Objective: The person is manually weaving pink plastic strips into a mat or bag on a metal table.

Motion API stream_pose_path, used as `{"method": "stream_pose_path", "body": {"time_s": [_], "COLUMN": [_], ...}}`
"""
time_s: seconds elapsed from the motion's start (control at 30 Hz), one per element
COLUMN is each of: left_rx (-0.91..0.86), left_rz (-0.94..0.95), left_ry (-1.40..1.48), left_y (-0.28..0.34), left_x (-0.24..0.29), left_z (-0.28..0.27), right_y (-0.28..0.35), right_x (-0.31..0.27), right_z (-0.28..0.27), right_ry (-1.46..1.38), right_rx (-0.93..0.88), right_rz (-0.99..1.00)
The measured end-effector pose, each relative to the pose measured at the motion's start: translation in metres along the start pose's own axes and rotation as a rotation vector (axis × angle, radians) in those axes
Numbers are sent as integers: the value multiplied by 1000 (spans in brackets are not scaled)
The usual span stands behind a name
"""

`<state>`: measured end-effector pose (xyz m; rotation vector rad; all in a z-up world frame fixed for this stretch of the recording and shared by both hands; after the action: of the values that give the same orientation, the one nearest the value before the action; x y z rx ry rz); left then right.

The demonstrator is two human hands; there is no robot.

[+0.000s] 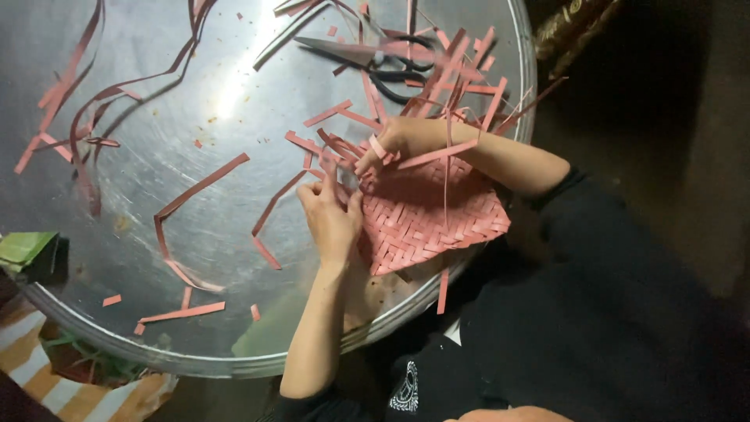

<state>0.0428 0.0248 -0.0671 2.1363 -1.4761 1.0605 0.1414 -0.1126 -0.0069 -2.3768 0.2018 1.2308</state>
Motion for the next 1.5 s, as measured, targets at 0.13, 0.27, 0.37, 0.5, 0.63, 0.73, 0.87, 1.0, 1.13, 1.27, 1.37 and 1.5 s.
{"method": "stream_pose_path", "body": {"time_s": [0.13,0.27,0.37,0.5,0.63,0.73,0.87,1.0,1.13,1.27,1.37,1.5], "left_rx": [56,50,149,165,16,1,1,-38,-88,-97,-115,-110], "left_rz": [73,-57,224,341,346,457,473,411,319,309,258,245], "left_ry": [-66,62,-6,-125,-115,-142,-114,-4,46,41,68,66], "left_y": [4,4,10,15,15,16,20,17,18,16,19,18], "left_x": [39,35,32,36,40,43,46,40,39,36,28,32], "left_z": [-31,-28,-23,-23,-25,-23,-16,-4,-14,-20,-31,-44], "right_y": [6,24,24,-14,9,-3,-15,-16,-19,-15,4,-3], "right_x": [3,32,52,-56,-7,-8,-23,-41,-45,-53,-19,-14], "right_z": [8,18,26,17,23,5,-9,-27,-16,-8,24,29], "right_ry": [120,328,188,-25,451,368,335,122,336,476,852,780], "right_rx": [6,-49,-115,-226,-39,82,311,385,157,24,-7,-184], "right_rz": [-147,-257,-338,-138,-270,-156,87,181,174,170,88,299]}}
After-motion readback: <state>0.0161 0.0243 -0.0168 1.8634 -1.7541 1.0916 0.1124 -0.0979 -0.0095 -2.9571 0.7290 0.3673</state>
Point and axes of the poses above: each hand's wrist, its own y-axis away from the middle knuckle, its own z-axis out of the palm, x = y × z, the point moved 5 cm from there along -y, towards the middle knuckle, and after that the axes turned 9 degrees about x, right-handed, at the moved point
